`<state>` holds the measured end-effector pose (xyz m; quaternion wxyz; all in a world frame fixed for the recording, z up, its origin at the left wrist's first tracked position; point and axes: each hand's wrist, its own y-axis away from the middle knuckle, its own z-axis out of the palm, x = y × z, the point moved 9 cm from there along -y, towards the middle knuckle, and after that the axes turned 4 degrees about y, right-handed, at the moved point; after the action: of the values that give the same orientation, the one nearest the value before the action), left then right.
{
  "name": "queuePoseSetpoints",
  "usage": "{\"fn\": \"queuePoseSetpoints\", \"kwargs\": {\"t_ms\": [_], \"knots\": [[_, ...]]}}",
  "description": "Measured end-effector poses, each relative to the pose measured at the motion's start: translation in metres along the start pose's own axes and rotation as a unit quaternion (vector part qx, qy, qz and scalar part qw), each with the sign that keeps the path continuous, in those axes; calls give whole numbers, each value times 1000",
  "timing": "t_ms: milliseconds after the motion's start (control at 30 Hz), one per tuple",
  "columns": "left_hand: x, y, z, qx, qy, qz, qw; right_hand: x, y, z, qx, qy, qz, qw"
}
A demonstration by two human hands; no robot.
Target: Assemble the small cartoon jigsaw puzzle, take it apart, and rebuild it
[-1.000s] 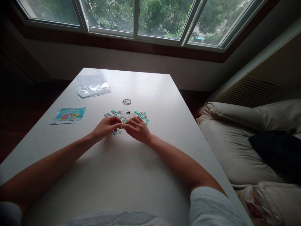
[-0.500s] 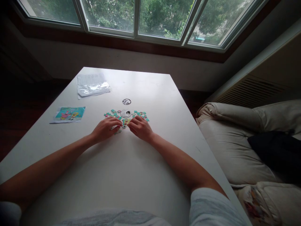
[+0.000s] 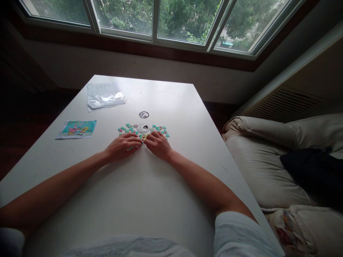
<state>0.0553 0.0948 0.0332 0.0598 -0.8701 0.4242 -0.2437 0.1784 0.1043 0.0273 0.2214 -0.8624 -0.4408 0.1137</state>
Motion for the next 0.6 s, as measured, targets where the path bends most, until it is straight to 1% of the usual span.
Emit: {"fn": "queuePoseSetpoints", "kwargs": {"t_ms": [233,367,600], "knots": [[5,1,-2,12,-30,22,999,-5,-1,3,0,6,-23,1000],[6,2,-3,17,-43,27,999,-5,0,5,2,0,-19,1000],[6,3,-2,11,-42,26,999,-8,-3,-8,30,21,-14,999]]}}
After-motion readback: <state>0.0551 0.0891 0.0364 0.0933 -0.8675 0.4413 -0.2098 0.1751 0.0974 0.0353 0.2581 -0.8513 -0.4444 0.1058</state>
